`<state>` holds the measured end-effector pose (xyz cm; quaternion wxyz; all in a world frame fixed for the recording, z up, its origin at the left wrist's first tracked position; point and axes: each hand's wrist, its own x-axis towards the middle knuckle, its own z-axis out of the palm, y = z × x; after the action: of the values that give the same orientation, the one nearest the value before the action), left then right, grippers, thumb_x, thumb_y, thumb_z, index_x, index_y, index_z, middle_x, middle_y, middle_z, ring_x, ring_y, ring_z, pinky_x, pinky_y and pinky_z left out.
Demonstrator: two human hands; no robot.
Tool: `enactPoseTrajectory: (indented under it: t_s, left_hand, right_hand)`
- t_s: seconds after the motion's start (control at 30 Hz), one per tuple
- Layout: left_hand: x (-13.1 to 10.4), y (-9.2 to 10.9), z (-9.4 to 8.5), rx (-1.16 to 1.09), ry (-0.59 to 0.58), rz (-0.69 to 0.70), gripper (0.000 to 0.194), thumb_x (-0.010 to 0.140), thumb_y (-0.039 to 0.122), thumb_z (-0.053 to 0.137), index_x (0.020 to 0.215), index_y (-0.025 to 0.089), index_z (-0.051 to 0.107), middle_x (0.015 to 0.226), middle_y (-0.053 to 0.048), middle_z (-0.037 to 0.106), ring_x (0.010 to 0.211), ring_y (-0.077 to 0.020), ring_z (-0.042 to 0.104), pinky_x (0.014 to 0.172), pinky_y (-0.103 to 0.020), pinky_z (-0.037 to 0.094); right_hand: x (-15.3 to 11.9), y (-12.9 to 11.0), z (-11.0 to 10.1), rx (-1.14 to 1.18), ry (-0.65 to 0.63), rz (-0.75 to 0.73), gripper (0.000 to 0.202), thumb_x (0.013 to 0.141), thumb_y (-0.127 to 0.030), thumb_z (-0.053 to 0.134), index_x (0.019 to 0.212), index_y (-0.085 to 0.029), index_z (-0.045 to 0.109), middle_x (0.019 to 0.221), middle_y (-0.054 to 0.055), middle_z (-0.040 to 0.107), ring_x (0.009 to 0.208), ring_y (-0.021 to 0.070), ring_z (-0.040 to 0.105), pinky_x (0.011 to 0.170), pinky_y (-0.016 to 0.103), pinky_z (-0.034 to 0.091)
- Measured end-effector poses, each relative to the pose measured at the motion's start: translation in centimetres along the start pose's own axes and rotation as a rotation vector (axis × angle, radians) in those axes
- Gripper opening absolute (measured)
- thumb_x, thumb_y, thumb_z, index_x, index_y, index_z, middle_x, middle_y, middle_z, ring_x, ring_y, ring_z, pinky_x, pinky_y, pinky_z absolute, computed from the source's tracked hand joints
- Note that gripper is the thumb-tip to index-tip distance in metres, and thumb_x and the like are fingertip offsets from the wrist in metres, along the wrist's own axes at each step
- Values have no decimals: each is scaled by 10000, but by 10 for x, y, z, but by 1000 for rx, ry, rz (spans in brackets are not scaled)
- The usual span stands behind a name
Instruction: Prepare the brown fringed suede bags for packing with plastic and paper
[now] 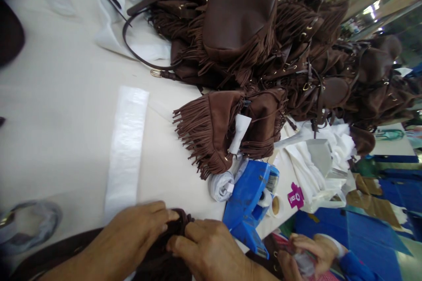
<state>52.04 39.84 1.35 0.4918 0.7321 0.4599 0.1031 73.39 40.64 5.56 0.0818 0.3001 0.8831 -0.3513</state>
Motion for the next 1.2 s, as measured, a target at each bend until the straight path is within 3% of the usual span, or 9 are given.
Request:
enactPoseTrajectory:
  t_s: [0.17, 0.33, 0.5, 0.67, 0.83, 0.93, 1.03, 1.2]
  left_hand:
    - [22, 4, -3, 69, -125, 83, 242, 830, 99, 533, 971, 242, 668, 923, -10, 694, 846, -186, 685, 739, -278, 525]
    - [36, -3, 8, 249, -135, 196, 103, 835, 223, 601, 928, 188, 627, 878, -47, 704, 710, -240, 694, 626, -342, 542]
    - [44, -8, 23, 335, -145, 244, 168, 858, 308, 635, 949, 169, 604, 874, -80, 697, 700, -249, 689, 604, -349, 552]
    - [40, -8, 26, 344, -116, 242, 175, 840, 321, 654, 924, 179, 596, 849, -62, 685, 659, -258, 672, 565, -374, 556]
    - [37, -11, 29, 302, -72, 254, 162, 838, 341, 654, 907, 210, 587, 846, -22, 662, 620, -263, 642, 521, -402, 541]
    - [34, -16, 30, 171, -63, 255, 69, 904, 271, 576, 950, 222, 592, 895, -6, 658, 710, -226, 656, 622, -364, 548]
    - [31, -22, 32, -4, -23, 220, 133, 910, 179, 562, 1023, 242, 593, 968, 16, 661, 843, -175, 651, 755, -299, 516]
    - [31, -28, 39, -23, -11, 235, 96, 889, 173, 592, 955, 240, 608, 900, 26, 673, 771, -150, 629, 689, -258, 458]
  right_hand:
    - [-2, 7, 9, 95, 126, -84, 221, 1006, -210, 397, 1107, -200, 594, 800, 30, 609, 681, 150, 531, 594, 266, 360]
    - [0, 8, 17, 225, 189, -24, 182, 1003, -178, 441, 1053, -201, 614, 812, 28, 630, 715, 129, 566, 622, 226, 392]
    - [1, 6, 16, 328, 200, 4, 220, 1005, -147, 398, 1058, -188, 607, 847, 53, 630, 762, 132, 582, 656, 215, 418]
    - [-1, 5, 11, 271, 202, -3, 249, 1001, -136, 362, 1070, -198, 593, 810, 46, 597, 720, 142, 536, 627, 238, 379]
    - [-7, 5, 8, 172, 124, 7, 239, 999, -159, 360, 1073, -201, 583, 800, 41, 581, 707, 160, 507, 632, 273, 352]
    - [-8, 6, 11, 201, 167, 1, 226, 1000, -151, 366, 1082, -193, 572, 819, 45, 583, 722, 156, 512, 643, 265, 363]
    - [-8, 6, 17, 248, 228, 2, 216, 996, -137, 375, 1078, -193, 566, 815, 39, 573, 724, 146, 514, 636, 246, 369]
    - [-6, 5, 25, 331, 268, 14, 214, 989, -122, 380, 1069, -209, 559, 830, 42, 584, 771, 149, 544, 670, 237, 399]
